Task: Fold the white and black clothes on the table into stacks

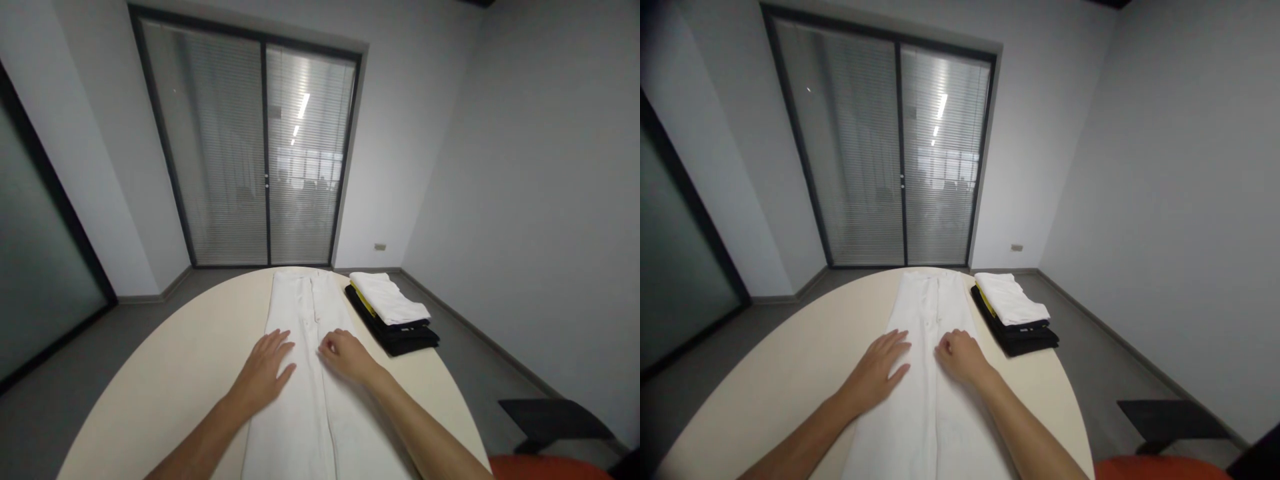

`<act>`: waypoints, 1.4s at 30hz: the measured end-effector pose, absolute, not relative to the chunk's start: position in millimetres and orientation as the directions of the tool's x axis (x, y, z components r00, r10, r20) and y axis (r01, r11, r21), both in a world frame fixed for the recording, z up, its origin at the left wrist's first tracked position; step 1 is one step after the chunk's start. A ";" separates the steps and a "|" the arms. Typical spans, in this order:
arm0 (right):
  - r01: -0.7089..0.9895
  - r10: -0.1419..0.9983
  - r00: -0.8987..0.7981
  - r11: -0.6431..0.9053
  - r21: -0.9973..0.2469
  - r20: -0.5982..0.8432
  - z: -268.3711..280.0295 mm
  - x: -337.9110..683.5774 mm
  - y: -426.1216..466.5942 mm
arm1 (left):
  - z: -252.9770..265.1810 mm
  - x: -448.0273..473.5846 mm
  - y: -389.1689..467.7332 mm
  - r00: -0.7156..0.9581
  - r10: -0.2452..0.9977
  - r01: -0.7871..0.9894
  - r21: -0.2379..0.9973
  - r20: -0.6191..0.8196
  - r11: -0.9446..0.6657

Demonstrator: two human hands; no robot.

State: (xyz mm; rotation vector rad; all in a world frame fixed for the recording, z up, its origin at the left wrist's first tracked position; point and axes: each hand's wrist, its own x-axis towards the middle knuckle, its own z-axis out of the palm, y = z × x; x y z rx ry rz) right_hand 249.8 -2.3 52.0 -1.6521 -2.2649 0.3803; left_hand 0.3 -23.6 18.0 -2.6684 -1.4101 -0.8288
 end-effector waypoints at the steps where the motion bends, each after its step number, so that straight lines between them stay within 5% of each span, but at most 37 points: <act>1: 0.892 0.968 -0.241 0.248 -0.378 0.068 53.4 243.0 7.0 | 11.3 -5.0 -14.3 0.400 0.778 0.796 0.237 0.485 -0.557; 10: 0.917 0.994 0.088 -0.108 -0.385 -0.069 57.1 191.3 80.4 | -12.3 -18.2 12.9 0.273 0.857 0.825 0.352 0.438 -0.443; 23: 0.788 0.981 -0.012 0.130 -0.602 0.196 26.7 206.3 71.4 | -1.3 -14.1 5.6 0.351 0.896 0.875 0.247 0.273 -0.418; 28: 0.800 0.945 -0.151 0.289 -0.526 0.291 23.1 204.4 65.2 | 7.6 -8.7 -0.8 0.350 0.921 0.898 0.217 0.173 -0.382; 32: 0.855 0.939 -0.142 0.276 -0.440 0.313 22.0 203.7 64.3 | 12.7 -5.1 -7.0 0.355 0.928 0.909 0.190 0.109 -0.370; 42: 0.777 0.947 -0.135 0.284 -0.562 0.292 22.2 210.8 71.4 | 14.6 -6.2 -8.5 0.386 0.912 0.891 0.202 0.136 -0.407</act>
